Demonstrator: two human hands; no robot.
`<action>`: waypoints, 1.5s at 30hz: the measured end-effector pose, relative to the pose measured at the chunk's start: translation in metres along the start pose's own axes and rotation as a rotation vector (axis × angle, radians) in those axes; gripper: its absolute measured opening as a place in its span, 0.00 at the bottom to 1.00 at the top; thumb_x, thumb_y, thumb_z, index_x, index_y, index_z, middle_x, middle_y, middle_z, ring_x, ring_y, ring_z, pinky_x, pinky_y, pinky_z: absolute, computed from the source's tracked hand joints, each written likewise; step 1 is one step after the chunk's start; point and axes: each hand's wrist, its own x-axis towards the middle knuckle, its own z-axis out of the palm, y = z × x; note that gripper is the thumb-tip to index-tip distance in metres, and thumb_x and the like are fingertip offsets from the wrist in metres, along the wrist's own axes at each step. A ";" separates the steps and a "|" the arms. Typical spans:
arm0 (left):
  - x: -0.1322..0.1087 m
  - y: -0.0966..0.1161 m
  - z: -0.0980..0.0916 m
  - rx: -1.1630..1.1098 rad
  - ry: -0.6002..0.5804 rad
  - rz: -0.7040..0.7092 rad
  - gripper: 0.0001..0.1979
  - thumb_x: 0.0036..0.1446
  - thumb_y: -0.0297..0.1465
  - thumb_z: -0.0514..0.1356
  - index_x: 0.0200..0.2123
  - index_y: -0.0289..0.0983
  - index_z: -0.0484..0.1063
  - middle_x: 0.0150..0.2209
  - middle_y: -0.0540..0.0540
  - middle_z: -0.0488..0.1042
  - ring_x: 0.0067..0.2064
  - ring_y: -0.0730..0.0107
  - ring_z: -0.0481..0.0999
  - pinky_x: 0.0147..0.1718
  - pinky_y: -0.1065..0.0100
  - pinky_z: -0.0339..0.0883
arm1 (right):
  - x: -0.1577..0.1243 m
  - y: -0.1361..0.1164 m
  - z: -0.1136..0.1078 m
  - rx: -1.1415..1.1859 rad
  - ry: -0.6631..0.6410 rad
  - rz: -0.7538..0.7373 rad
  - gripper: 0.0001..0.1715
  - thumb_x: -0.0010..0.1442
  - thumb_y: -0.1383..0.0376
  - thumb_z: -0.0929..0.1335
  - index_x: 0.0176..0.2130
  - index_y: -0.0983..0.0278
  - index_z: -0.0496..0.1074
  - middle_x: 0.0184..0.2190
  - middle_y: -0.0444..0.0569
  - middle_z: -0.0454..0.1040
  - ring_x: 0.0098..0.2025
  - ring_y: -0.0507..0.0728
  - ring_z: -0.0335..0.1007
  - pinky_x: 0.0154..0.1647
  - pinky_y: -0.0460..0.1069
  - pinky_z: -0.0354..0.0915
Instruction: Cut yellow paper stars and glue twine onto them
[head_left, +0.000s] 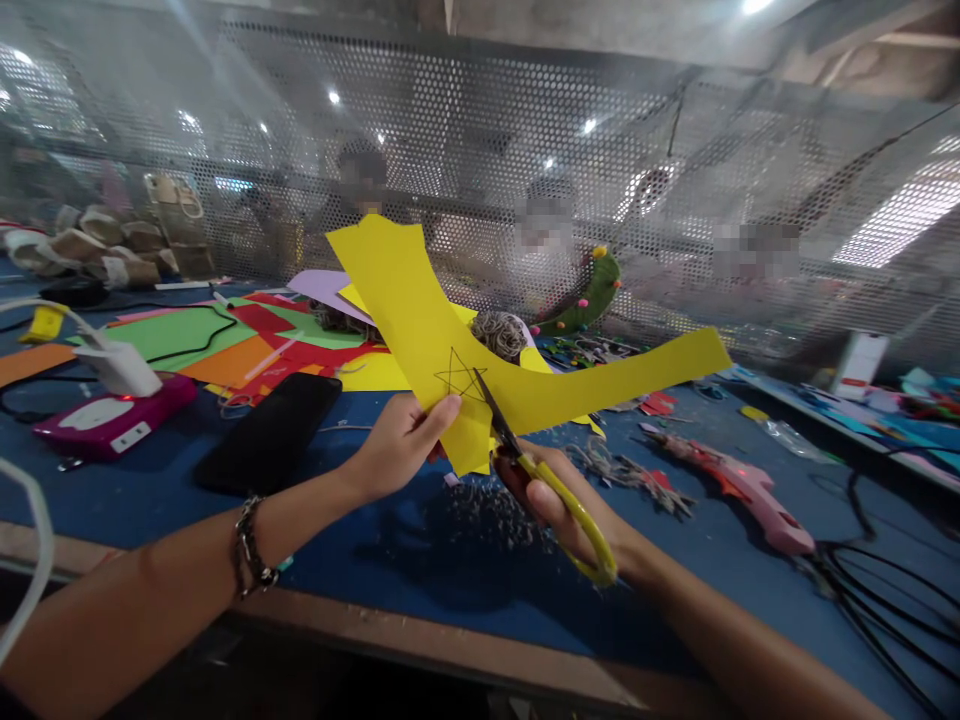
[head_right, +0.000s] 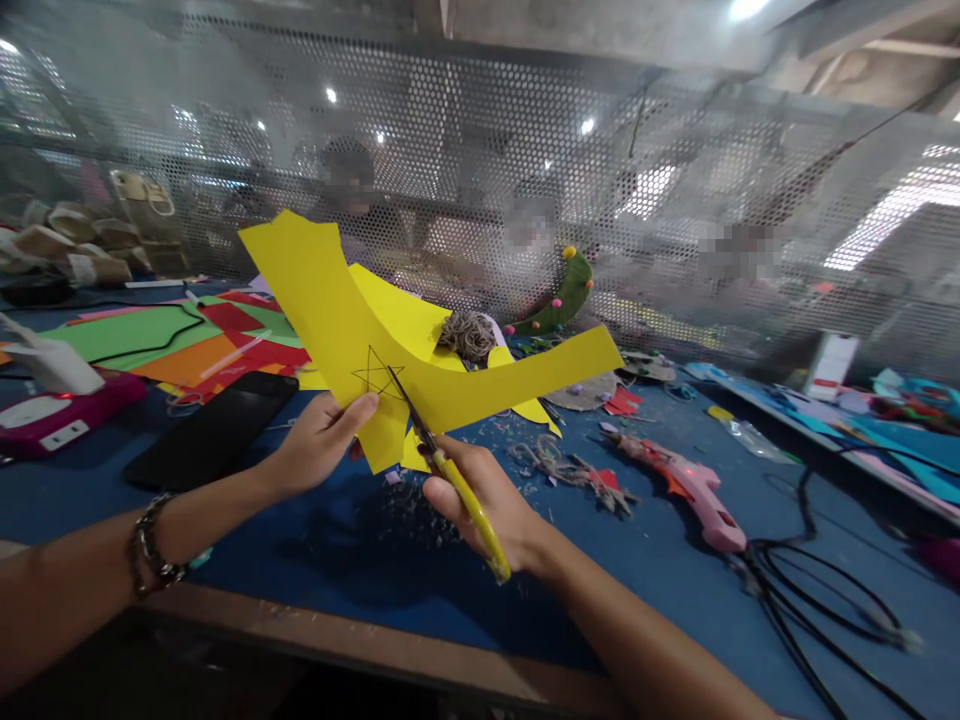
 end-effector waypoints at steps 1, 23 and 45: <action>0.000 0.000 0.000 -0.002 0.001 0.000 0.20 0.55 0.39 0.48 0.15 0.36 0.59 0.12 0.52 0.59 0.15 0.79 0.60 0.14 0.75 0.51 | 0.000 0.000 0.000 -0.006 0.003 -0.001 0.30 0.53 0.40 0.51 0.22 0.63 0.52 0.18 0.41 0.51 0.21 0.49 0.44 0.22 0.46 0.46; 0.001 0.002 0.000 -0.072 -0.075 0.001 0.17 0.53 0.38 0.48 0.17 0.37 0.59 0.14 0.53 0.59 0.15 0.80 0.57 0.13 0.76 0.51 | -0.005 -0.003 0.000 0.063 -0.051 -0.015 0.28 0.55 0.43 0.51 0.25 0.63 0.55 0.21 0.44 0.56 0.23 0.50 0.49 0.23 0.47 0.51; -0.002 0.005 -0.002 -0.058 -0.138 0.017 0.15 0.54 0.36 0.48 0.20 0.34 0.62 0.15 0.52 0.62 0.15 0.81 0.61 0.13 0.79 0.55 | -0.006 0.001 0.005 0.049 0.018 -0.032 0.30 0.52 0.40 0.53 0.29 0.64 0.55 0.23 0.43 0.55 0.22 0.48 0.48 0.19 0.44 0.50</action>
